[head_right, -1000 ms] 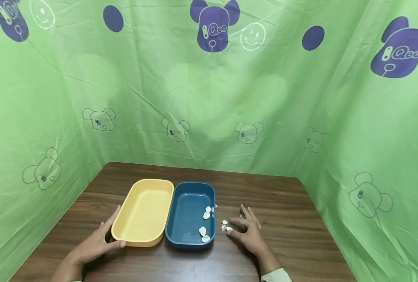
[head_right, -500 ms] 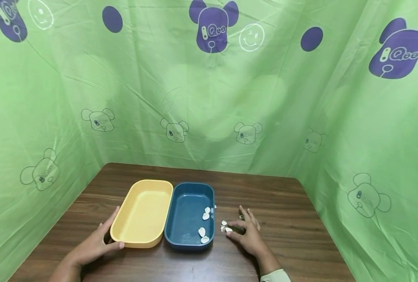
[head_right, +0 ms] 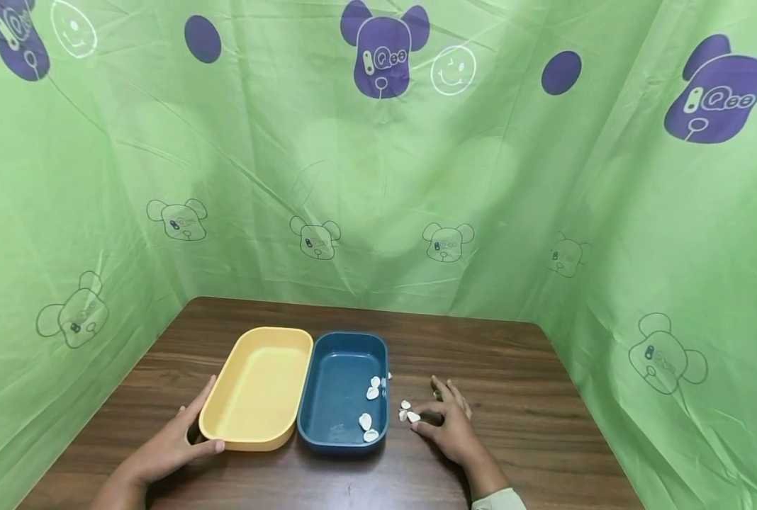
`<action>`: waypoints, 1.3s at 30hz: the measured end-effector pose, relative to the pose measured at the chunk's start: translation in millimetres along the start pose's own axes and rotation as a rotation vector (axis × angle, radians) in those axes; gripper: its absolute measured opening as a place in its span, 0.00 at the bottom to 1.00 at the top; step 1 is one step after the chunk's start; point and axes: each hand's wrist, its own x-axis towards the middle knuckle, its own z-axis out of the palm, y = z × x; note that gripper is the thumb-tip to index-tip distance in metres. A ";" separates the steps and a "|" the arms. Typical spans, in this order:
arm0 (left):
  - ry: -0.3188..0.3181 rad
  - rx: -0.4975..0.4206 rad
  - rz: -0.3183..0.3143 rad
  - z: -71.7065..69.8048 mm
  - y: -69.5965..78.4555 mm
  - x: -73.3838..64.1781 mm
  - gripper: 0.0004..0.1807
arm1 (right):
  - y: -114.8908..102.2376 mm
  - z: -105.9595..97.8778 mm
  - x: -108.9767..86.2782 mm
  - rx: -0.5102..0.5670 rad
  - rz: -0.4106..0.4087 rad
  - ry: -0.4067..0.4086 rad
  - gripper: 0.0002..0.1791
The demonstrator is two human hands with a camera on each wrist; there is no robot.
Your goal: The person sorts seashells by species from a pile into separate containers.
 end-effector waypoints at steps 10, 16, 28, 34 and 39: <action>0.004 0.005 0.002 -0.5 -0.3 -0.4 0.66 | -1.3 0.3 1.0 -0.013 0.010 0.004 0.12; 0.005 0.003 0.001 -1.3 -0.5 -0.7 0.66 | -2.1 1.5 0.3 -0.010 -0.029 0.043 0.13; 0.013 -0.004 0.001 -1.7 0.3 -2.1 0.66 | -4.0 3.2 0.4 0.042 -0.028 0.086 0.12; 0.006 -0.004 -0.003 -2.0 0.4 -1.6 0.66 | -4.6 2.4 1.5 0.103 0.026 0.088 0.11; 0.002 -0.001 -0.002 -1.6 -0.4 -0.2 0.66 | -6.9 0.6 1.6 0.178 0.026 0.128 0.11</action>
